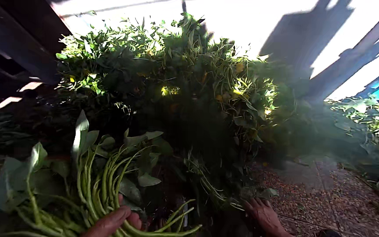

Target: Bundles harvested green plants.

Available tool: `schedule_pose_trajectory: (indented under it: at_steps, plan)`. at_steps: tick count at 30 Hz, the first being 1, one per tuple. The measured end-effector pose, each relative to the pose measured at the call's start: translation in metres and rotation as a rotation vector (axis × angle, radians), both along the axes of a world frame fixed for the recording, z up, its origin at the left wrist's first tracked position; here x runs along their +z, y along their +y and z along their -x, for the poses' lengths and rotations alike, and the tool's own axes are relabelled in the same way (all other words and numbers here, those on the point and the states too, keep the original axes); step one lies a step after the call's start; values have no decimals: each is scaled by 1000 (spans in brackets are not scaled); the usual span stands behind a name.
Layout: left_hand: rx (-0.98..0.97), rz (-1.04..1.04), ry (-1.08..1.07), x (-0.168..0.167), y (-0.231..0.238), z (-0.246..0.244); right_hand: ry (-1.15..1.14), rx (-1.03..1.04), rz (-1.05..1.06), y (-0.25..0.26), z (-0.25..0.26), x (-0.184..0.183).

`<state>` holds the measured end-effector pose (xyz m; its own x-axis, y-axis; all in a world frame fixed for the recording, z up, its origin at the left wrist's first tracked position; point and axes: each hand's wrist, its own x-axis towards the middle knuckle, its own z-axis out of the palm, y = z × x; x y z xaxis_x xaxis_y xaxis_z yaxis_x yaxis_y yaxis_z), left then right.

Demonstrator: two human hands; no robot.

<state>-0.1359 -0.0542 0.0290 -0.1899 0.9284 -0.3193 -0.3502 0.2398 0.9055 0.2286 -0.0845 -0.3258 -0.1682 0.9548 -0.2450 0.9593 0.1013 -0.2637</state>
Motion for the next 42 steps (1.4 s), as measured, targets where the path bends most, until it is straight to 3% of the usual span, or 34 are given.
schedule_pose_trajectory:
  at_steps: [3,6,10,15,17,20,23,27,30,34,38,42]
  plan:
    - [72,51,30,0,3,-10,-268,-146,222,-26,-62,25]
    - [90,85,18,-1,8,-17,-294,-359,390,-32,-76,68]
    - [99,75,-1,-4,15,-21,33,-652,173,-39,-35,94]
    - [118,46,-44,-6,19,-27,1006,-1018,255,-47,74,40]
    - [126,65,-60,-5,17,-28,1246,-1138,306,-38,113,24]
    - [122,93,-73,-4,11,-25,1372,-1386,238,-11,151,20]
    - [101,98,-79,-2,4,-20,1201,-1578,205,23,157,19]
    - [73,56,-70,-3,0,-10,954,-1659,280,38,153,27]
    - [69,47,-89,-2,2,-4,1063,-1700,244,30,152,41]
    - [103,47,-112,-2,5,-9,1323,-1513,109,-14,153,72]
    - [144,65,-141,-8,8,-22,1385,-1563,295,-50,147,55]
    - [124,118,-158,-4,5,-32,1337,-1547,357,-38,146,44]
